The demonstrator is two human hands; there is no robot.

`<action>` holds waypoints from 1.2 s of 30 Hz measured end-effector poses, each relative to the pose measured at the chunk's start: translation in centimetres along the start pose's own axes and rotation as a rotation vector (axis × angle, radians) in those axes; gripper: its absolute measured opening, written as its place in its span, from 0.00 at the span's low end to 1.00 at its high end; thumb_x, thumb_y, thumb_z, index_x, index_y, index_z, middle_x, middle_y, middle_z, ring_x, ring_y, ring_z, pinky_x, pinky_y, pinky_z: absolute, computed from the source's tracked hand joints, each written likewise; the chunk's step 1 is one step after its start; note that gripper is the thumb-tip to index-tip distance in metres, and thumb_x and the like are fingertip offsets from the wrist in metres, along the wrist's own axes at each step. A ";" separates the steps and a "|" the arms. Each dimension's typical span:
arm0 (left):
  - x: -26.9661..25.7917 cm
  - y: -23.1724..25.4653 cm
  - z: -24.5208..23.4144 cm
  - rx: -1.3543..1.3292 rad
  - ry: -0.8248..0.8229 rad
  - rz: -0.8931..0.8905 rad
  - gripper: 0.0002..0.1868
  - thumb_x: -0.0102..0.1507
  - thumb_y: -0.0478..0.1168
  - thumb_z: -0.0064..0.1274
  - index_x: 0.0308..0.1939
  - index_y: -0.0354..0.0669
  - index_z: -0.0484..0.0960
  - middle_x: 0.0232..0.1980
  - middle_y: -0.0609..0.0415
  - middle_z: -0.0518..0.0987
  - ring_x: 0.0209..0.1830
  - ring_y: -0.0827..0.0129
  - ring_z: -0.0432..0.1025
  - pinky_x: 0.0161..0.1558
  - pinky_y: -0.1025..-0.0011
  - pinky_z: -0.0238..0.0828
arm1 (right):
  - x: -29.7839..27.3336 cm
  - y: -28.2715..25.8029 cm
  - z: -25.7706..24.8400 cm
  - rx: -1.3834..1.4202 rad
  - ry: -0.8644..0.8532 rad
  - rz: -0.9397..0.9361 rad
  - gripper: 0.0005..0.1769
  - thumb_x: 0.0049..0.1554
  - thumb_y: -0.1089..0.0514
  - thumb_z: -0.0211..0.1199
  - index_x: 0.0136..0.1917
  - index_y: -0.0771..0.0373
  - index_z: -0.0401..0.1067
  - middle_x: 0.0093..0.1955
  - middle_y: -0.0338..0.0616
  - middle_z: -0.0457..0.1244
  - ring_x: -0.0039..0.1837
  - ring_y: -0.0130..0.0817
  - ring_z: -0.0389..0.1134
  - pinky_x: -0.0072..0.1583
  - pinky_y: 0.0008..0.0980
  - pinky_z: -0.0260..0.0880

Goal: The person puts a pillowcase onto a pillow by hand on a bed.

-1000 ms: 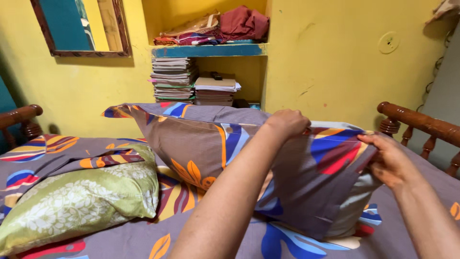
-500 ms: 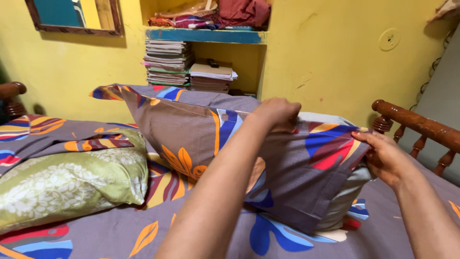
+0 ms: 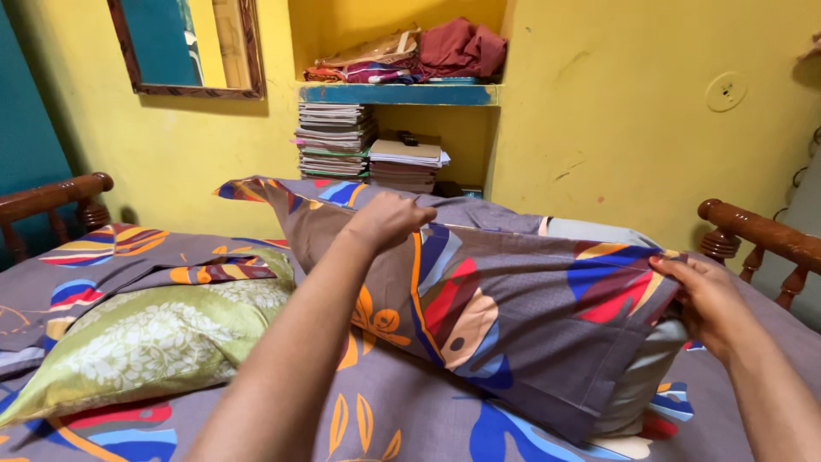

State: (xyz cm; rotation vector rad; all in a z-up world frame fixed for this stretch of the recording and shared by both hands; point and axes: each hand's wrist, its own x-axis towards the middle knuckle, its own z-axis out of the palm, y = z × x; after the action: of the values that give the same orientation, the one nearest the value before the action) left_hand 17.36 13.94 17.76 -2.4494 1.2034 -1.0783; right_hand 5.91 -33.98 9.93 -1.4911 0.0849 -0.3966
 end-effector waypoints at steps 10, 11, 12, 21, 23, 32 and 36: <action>0.7 3.1 -4.7 -0.087 0.217 0.099 0.06 0.61 0.39 0.50 0.41 0.47 0.78 0.35 0.49 0.84 0.36 0.50 0.80 0.33 0.54 0.74 | 4.3 3.2 -4.7 -0.051 0.254 -0.597 0.06 0.68 0.65 0.61 0.54 0.71 0.76 0.49 0.39 0.69 0.52 0.24 0.69 0.55 0.23 0.66; 0.2 3.6 -3.5 -0.089 0.266 0.034 0.06 0.61 0.40 0.50 0.40 0.45 0.77 0.36 0.48 0.84 0.36 0.50 0.80 0.33 0.53 0.74 | 4.6 3.3 -4.6 -0.080 0.255 -0.598 0.06 0.68 0.64 0.61 0.53 0.70 0.76 0.49 0.38 0.69 0.51 0.23 0.69 0.55 0.23 0.66; -0.2 3.9 -2.5 -0.091 0.315 -0.031 0.07 0.61 0.40 0.51 0.40 0.44 0.77 0.36 0.46 0.83 0.37 0.49 0.80 0.34 0.53 0.74 | 4.7 3.5 -4.3 -0.109 0.255 -0.599 0.06 0.68 0.63 0.61 0.52 0.69 0.76 0.49 0.38 0.69 0.50 0.22 0.69 0.54 0.22 0.66; 1.3 2.5 1.2 -0.205 0.114 -0.186 0.07 0.63 0.41 0.48 0.41 0.48 0.79 0.36 0.44 0.84 0.36 0.45 0.79 0.37 0.47 0.74 | -6.7 -4.1 8.6 -0.908 0.558 -0.990 0.26 0.66 0.56 0.66 0.70 0.69 0.61 0.68 0.63 0.58 0.72 0.55 0.59 0.75 0.53 0.58; 1.2 3.0 1.3 -0.231 0.123 -0.240 0.07 0.61 0.42 0.49 0.41 0.49 0.80 0.35 0.44 0.84 0.36 0.45 0.79 0.37 0.47 0.73 | -7.3 -6.0 14.5 -0.996 0.178 -1.146 0.30 0.59 0.52 0.66 0.70 0.65 0.63 0.76 0.61 0.57 0.79 0.56 0.54 0.76 0.54 0.52; -5.4 -0.2 -3.7 -0.330 -0.027 -0.151 0.23 0.62 0.61 0.56 0.45 0.48 0.74 0.41 0.45 0.84 0.42 0.44 0.78 0.41 0.49 0.73 | -1.4 -2.4 24.1 -1.354 -0.215 -0.603 0.34 0.58 0.30 0.55 0.66 0.56 0.67 0.68 0.50 0.64 0.75 0.48 0.60 0.73 0.63 0.49; -16.4 -7.8 -7.2 -0.250 0.002 -0.402 0.37 0.53 0.69 0.63 0.52 0.48 0.75 0.45 0.45 0.84 0.45 0.45 0.78 0.43 0.52 0.74 | 0.8 -0.8 23.2 -1.273 -0.154 -0.655 0.35 0.56 0.30 0.57 0.65 0.55 0.68 0.64 0.52 0.67 0.70 0.51 0.64 0.72 0.63 0.52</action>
State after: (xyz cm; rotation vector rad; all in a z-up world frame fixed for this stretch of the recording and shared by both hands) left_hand 10.52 32.24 17.92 -2.9740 0.9134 -1.0775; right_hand 13.34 -12.16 12.96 -2.8110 -0.3538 -0.8297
